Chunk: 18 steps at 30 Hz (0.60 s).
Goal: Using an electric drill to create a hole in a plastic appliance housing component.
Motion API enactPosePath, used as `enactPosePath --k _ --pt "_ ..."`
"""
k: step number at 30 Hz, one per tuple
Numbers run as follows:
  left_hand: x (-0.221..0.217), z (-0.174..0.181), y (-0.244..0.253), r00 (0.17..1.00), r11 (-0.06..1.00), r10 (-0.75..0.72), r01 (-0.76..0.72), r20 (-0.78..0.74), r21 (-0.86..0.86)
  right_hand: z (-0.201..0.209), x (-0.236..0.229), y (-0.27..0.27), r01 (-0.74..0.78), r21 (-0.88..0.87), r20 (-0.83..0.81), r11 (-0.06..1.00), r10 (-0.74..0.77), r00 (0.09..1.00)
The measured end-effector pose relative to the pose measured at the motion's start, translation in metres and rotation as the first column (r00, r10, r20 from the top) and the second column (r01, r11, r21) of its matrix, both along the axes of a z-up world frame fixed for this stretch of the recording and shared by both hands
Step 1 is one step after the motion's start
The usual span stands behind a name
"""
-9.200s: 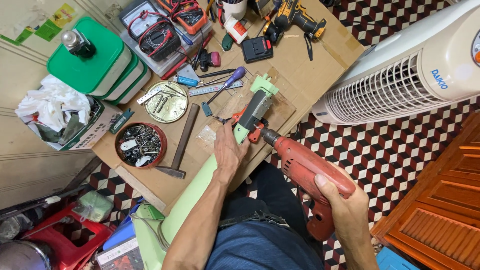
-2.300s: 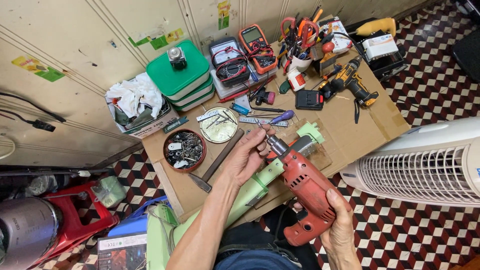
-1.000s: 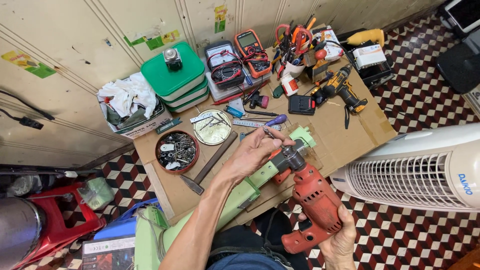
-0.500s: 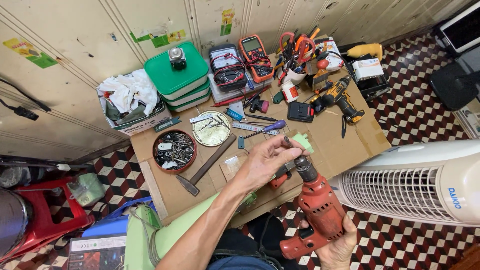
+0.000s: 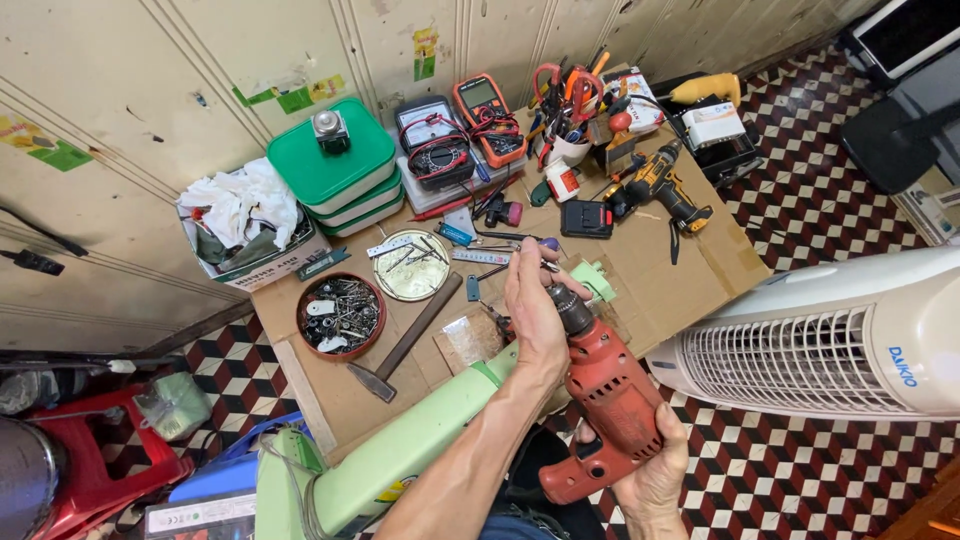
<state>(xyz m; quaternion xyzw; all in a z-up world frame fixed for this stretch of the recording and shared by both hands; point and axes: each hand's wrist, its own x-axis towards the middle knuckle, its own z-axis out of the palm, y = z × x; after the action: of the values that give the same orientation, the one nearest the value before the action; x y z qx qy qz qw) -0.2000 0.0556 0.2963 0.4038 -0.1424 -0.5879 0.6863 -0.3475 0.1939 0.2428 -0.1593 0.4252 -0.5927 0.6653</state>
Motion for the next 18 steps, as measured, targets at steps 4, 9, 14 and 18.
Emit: enactPosePath --k 4,9,14,18 --pt "-0.004 -0.002 -0.001 0.997 0.999 0.047 -0.045 -0.066 0.028 0.001 0.002 0.004 -0.010 -0.026 -0.007 1.000 0.010 1.000" --pt "-0.003 0.005 0.005 0.998 0.998 0.055 -0.053 -0.042 0.045 -0.002 0.001 0.006 0.039 0.038 -0.043 0.998 -0.038 0.998" --pt "-0.001 0.009 0.012 0.994 0.995 0.096 -0.097 -0.049 -0.016 -0.009 -0.003 0.007 0.018 0.006 0.043 1.000 -0.018 0.999" --pt "0.008 0.007 0.018 0.999 0.990 -0.008 0.014 0.043 -0.142 -0.014 -0.006 0.008 0.029 0.019 0.083 0.999 -0.030 0.996"
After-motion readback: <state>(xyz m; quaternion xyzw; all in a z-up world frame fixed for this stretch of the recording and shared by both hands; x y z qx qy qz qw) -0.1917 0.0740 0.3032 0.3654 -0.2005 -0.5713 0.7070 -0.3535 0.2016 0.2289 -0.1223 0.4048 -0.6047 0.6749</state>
